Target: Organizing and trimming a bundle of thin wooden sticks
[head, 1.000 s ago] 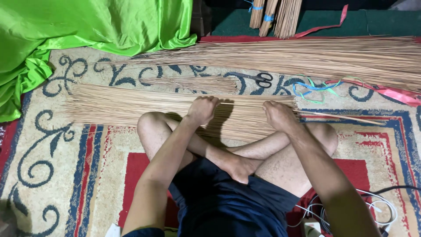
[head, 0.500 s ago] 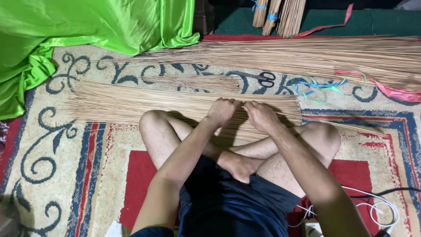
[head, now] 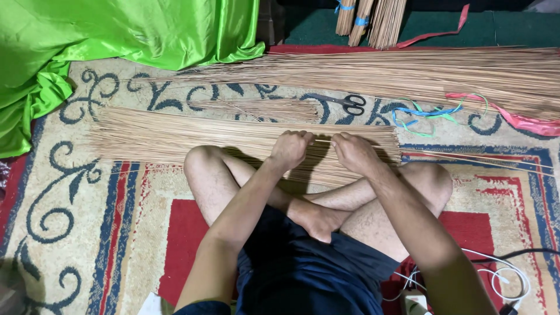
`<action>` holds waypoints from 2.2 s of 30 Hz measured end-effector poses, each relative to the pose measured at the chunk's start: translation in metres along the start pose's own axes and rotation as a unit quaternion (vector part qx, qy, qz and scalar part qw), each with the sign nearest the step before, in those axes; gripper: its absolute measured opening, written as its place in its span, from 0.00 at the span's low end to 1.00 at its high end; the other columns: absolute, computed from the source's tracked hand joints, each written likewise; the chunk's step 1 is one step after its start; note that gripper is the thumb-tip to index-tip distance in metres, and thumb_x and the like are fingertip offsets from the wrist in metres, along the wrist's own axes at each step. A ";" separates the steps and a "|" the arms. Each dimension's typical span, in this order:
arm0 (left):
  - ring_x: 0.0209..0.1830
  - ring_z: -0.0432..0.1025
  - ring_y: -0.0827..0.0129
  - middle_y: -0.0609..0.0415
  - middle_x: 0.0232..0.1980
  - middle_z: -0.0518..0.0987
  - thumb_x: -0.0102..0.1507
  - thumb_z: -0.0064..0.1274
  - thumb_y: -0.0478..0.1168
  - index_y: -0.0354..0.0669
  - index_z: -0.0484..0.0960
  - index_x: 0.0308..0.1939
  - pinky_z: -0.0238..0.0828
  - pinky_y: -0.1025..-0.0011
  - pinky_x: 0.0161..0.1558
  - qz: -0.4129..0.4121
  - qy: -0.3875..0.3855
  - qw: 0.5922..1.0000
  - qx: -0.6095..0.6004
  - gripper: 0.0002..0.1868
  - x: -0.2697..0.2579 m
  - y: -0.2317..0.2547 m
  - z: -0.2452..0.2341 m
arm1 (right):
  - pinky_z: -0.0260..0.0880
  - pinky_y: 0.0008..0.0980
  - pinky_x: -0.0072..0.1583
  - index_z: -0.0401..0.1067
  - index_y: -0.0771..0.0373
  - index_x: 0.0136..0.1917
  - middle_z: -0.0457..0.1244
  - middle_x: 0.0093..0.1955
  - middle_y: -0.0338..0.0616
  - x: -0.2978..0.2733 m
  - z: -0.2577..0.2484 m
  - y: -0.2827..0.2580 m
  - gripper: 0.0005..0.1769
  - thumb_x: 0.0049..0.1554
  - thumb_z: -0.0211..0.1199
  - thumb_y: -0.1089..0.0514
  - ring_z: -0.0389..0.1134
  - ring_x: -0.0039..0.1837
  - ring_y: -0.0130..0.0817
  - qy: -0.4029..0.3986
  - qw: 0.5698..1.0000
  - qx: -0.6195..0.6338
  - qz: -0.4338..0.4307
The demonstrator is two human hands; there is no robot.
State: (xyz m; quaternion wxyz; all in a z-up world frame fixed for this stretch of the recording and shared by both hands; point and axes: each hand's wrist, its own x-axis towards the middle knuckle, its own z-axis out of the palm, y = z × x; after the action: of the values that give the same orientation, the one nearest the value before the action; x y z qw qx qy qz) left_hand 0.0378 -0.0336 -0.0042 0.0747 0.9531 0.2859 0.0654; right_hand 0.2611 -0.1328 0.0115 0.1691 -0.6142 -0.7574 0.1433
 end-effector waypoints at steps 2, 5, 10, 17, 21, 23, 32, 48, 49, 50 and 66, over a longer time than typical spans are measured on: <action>0.41 0.82 0.60 0.57 0.40 0.83 0.63 0.44 0.37 0.52 0.76 0.45 0.77 0.63 0.48 -0.001 0.012 1.000 -0.003 0.09 0.004 0.007 0.002 | 0.72 0.52 0.45 0.70 0.62 0.49 0.63 0.39 0.57 0.006 -0.001 -0.009 0.06 0.61 0.53 0.61 0.71 0.45 0.63 0.004 1.000 0.006 0.000; 0.42 0.82 0.61 0.58 0.40 0.84 0.63 0.44 0.37 0.52 0.77 0.45 0.76 0.65 0.48 0.002 0.021 1.000 -0.013 0.09 0.005 0.005 -0.002 | 0.72 0.52 0.45 0.70 0.62 0.49 0.63 0.39 0.57 0.001 -0.008 -0.009 0.07 0.62 0.53 0.59 0.71 0.45 0.63 0.005 1.000 0.007 0.007; 0.44 0.81 0.57 0.55 0.42 0.83 0.63 0.44 0.37 0.51 0.77 0.46 0.73 0.62 0.50 -0.010 -0.004 1.000 -0.007 0.10 -0.004 -0.029 0.026 | 0.72 0.52 0.48 0.72 0.62 0.52 0.64 0.40 0.57 -0.029 -0.016 0.042 0.09 0.62 0.52 0.59 0.71 0.46 0.64 -0.021 0.999 -0.012 0.034; 0.42 0.81 0.63 0.61 0.38 0.84 0.61 0.45 0.38 0.56 0.78 0.40 0.72 0.65 0.49 -0.011 -0.021 0.999 0.032 0.08 -0.007 -0.017 0.059 | 0.72 0.54 0.50 0.73 0.66 0.51 0.66 0.41 0.63 -0.031 -0.008 0.031 0.10 0.60 0.53 0.61 0.70 0.49 0.68 -0.066 0.996 0.042 0.049; 0.43 0.81 0.65 0.60 0.41 0.85 0.65 0.48 0.43 0.57 0.80 0.42 0.68 0.65 0.53 0.001 -0.012 0.999 0.041 0.05 -0.003 0.000 0.029 | 0.71 0.56 0.51 0.71 0.65 0.51 0.66 0.42 0.65 0.007 0.022 -0.011 0.10 0.63 0.51 0.60 0.70 0.51 0.68 -0.072 0.992 0.099 0.041; 0.46 0.80 0.64 0.59 0.42 0.85 0.64 0.48 0.42 0.54 0.80 0.44 0.63 0.62 0.57 -0.002 -0.004 0.998 0.060 0.07 -0.004 -0.004 0.026 | 0.71 0.57 0.51 0.70 0.64 0.52 0.66 0.42 0.66 0.020 0.025 -0.024 0.10 0.62 0.50 0.60 0.70 0.51 0.69 -0.075 0.990 0.108 0.043; 0.55 0.67 0.62 0.56 0.50 0.69 0.65 0.55 0.37 0.49 0.73 0.51 0.60 0.59 0.60 -0.178 0.292 0.878 -0.336 0.12 -0.029 0.029 0.086 | 0.70 0.57 0.54 0.72 0.61 0.51 0.68 0.43 0.65 0.054 0.009 -0.026 0.09 0.63 0.51 0.58 0.70 0.54 0.66 -0.104 0.979 0.142 0.104; 0.49 0.81 0.52 0.34 0.48 0.83 0.74 0.34 0.29 0.35 0.71 0.55 0.82 0.56 0.52 -0.341 0.375 0.393 -0.767 0.10 0.056 0.003 0.096 | 0.71 0.39 0.53 0.78 0.65 0.44 0.70 0.36 0.50 0.103 0.045 0.041 0.14 0.60 0.51 0.61 0.71 0.44 0.39 -0.166 0.900 0.340 0.218; 0.49 0.81 0.52 0.34 0.48 0.83 0.74 0.34 0.29 0.35 0.71 0.55 0.82 0.56 0.52 -0.343 0.372 0.391 -0.768 0.10 0.058 -0.003 0.102 | 0.71 0.39 0.53 0.78 0.65 0.44 0.70 0.36 0.50 0.104 0.049 0.066 0.14 0.60 0.51 0.61 0.71 0.44 0.39 -0.167 0.899 0.340 0.222; 0.48 0.82 0.54 0.35 0.49 0.83 0.74 0.34 0.28 0.34 0.70 0.55 0.82 0.58 0.51 -0.347 0.376 0.391 -0.765 0.10 0.060 -0.008 0.109 | 0.72 0.41 0.52 0.79 0.63 0.46 0.70 0.38 0.53 0.106 0.053 0.091 0.13 0.62 0.54 0.58 0.72 0.47 0.43 -0.108 0.930 0.274 0.219; 0.46 0.81 0.62 0.41 0.47 0.83 0.74 0.33 0.27 0.37 0.67 0.67 0.82 0.65 0.52 -0.347 0.402 0.348 -0.773 0.17 0.075 -0.014 0.125 | 0.77 0.57 0.53 0.78 0.66 0.55 0.71 0.50 0.59 0.108 0.044 0.197 0.20 0.56 0.62 0.50 0.73 0.56 0.63 -0.192 0.945 -0.140 0.222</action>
State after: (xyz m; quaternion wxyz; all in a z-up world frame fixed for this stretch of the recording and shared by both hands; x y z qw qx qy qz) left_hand 0.1134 0.0061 -0.1228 0.6700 0.1482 0.4096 0.6012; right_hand 0.3959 0.0124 -0.1030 -0.1039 -0.7453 -0.6321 0.1848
